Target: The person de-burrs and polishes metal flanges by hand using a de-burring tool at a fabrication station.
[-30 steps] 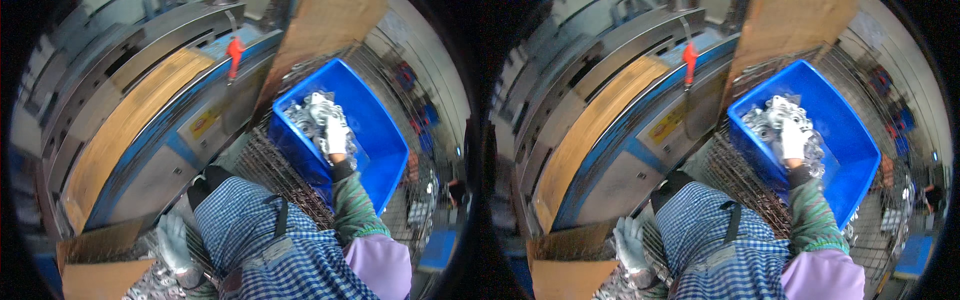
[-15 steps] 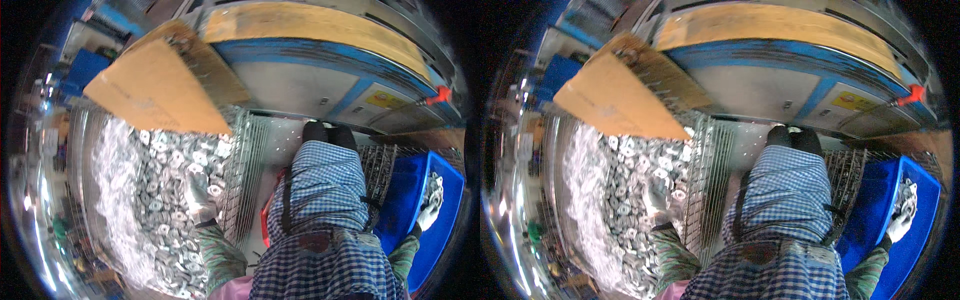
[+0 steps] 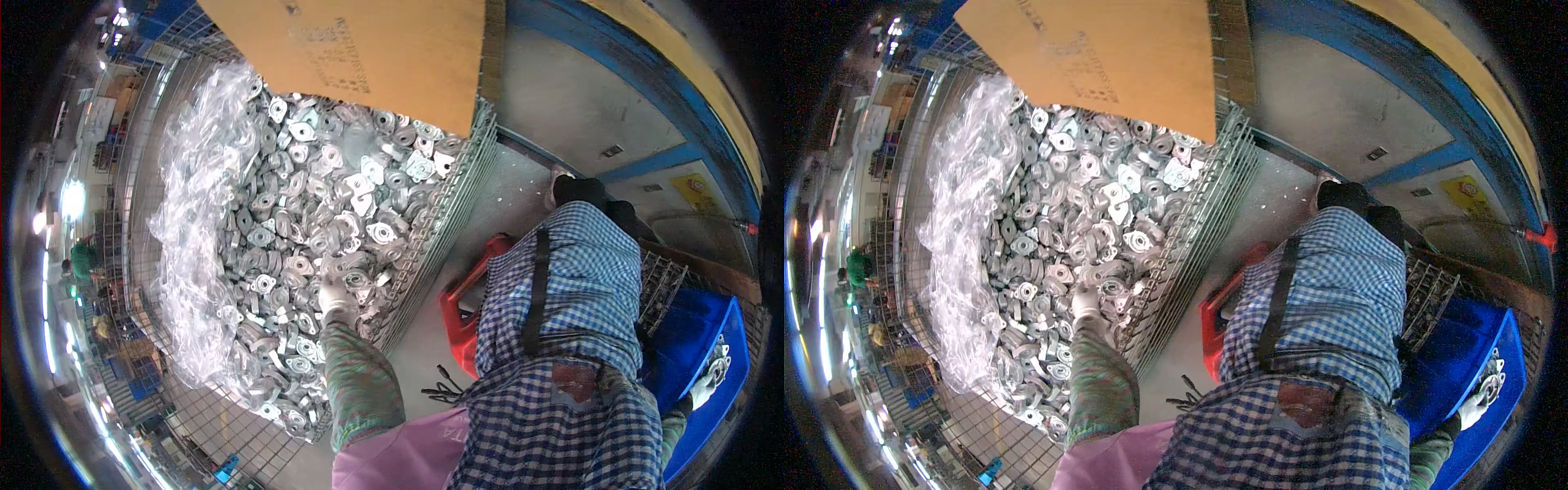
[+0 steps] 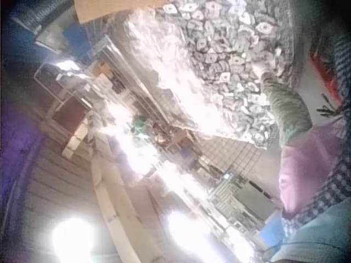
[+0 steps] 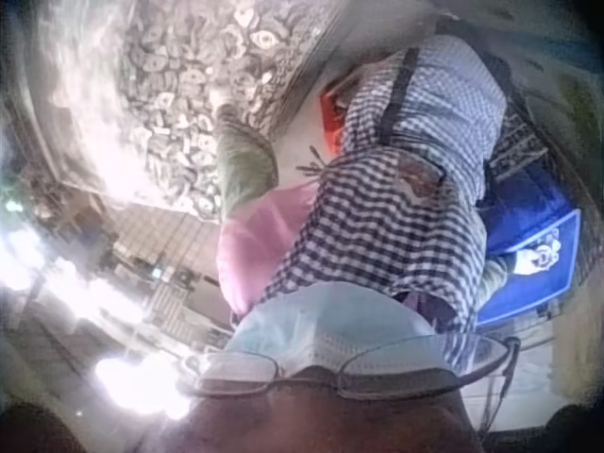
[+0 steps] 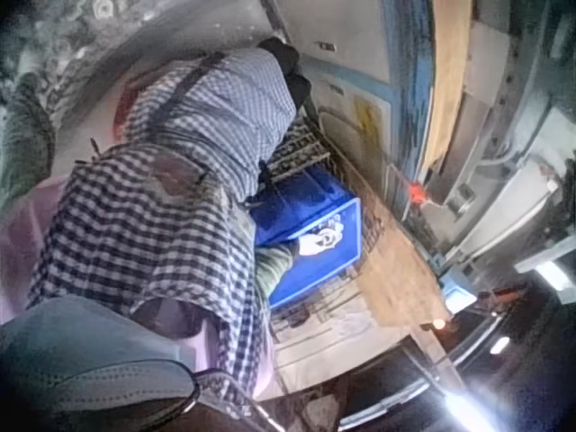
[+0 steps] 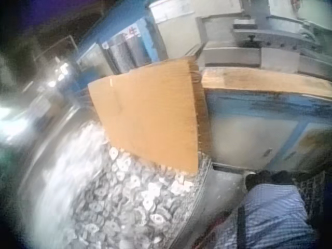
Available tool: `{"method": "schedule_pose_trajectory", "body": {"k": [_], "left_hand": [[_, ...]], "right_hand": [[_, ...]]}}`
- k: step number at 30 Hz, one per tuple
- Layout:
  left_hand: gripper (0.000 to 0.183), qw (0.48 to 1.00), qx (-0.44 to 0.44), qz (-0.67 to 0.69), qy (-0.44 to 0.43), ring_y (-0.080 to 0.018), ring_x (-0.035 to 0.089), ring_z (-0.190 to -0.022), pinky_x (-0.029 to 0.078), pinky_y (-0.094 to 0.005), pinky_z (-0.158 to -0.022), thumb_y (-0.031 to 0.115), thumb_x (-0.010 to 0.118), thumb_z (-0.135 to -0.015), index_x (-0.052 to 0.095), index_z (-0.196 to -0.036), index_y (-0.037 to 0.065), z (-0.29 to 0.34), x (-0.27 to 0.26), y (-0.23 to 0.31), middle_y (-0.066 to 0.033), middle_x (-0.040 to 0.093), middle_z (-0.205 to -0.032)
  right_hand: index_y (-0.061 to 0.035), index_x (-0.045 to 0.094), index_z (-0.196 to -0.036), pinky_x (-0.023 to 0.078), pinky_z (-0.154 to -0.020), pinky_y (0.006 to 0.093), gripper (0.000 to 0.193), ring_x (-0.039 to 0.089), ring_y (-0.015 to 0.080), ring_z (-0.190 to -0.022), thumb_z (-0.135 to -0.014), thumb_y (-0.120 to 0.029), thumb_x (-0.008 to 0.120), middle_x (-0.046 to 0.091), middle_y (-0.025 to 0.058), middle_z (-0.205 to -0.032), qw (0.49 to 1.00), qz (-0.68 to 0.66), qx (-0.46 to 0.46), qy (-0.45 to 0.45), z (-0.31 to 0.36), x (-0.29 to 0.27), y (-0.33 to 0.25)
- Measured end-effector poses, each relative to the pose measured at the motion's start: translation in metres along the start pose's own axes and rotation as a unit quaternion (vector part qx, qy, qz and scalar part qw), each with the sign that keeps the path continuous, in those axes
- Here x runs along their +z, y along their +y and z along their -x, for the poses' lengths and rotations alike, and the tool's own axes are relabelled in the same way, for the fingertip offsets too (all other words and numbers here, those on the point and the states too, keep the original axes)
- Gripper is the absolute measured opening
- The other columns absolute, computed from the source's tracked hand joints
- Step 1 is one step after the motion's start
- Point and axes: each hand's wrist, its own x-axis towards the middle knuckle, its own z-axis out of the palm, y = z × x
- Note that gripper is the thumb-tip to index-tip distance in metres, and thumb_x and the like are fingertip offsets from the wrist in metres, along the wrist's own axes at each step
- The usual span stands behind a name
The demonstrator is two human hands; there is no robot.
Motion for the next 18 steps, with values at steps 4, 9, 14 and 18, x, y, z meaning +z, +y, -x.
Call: {"method": "schedule_pose_trajectory", "body": {"k": [4,9,14,18], "left_hand": [[0.055,0.994,0.046,-0.088,-0.043,-0.0319,0.051,-0.108,0.041,-0.0362,-0.090,0.010,0.053,-0.072,0.041,-0.127,0.007,0.006,0.014,0.030,-0.0195,0.053,-0.116],[0.059,0.984,0.154,-0.086,-0.029,-0.0303,0.033,-0.124,0.031,-0.0337,-0.101,-0.002,0.045,-0.072,0.036,-0.129,0.009,-0.023,0.034,-0.008,-0.0173,0.037,-0.132],[0.040,0.993,0.048,-0.095,-0.054,-0.0319,0.052,-0.106,0.043,-0.0385,-0.089,0.014,0.055,-0.077,0.051,-0.116,0.008,-0.022,0.042,-0.018,-0.0166,0.055,-0.115],[0.047,0.975,0.029,-0.195,-0.106,-0.0305,0.059,-0.095,0.045,-0.0388,-0.082,0.046,0.065,-0.068,0.064,-0.098,0.009,-0.004,0.031,0.006,-0.0169,0.061,-0.100]], "right_hand": [[0.0020,0.053,-0.114,0.044,-0.086,0.0358,0.044,0.056,0.0312,-0.098,-0.086,-0.033,0.052,0.058,0.0197,-0.108,0.990,-0.138,-0.021,-0.027,-0.055,-0.010,0.088],[0.0034,0.054,-0.112,0.046,-0.084,0.0377,0.043,0.058,0.0332,-0.092,-0.084,-0.030,0.054,0.060,0.0192,-0.102,0.941,-0.323,-0.059,-0.087,-0.144,0.015,0.176],[0.0035,0.059,-0.100,0.048,-0.079,0.0380,0.030,0.060,0.0290,-0.084,-0.083,-0.020,0.055,0.062,0.0169,-0.096,0.953,-0.296,-0.043,0.054,-0.228,0.066,0.214],[0.0002,0.057,-0.104,0.046,-0.083,0.0409,0.033,0.058,0.0294,-0.091,-0.082,-0.024,0.057,0.060,0.0174,-0.100,0.939,-0.338,-0.044,-0.051,-0.262,0.081,0.208]]}}
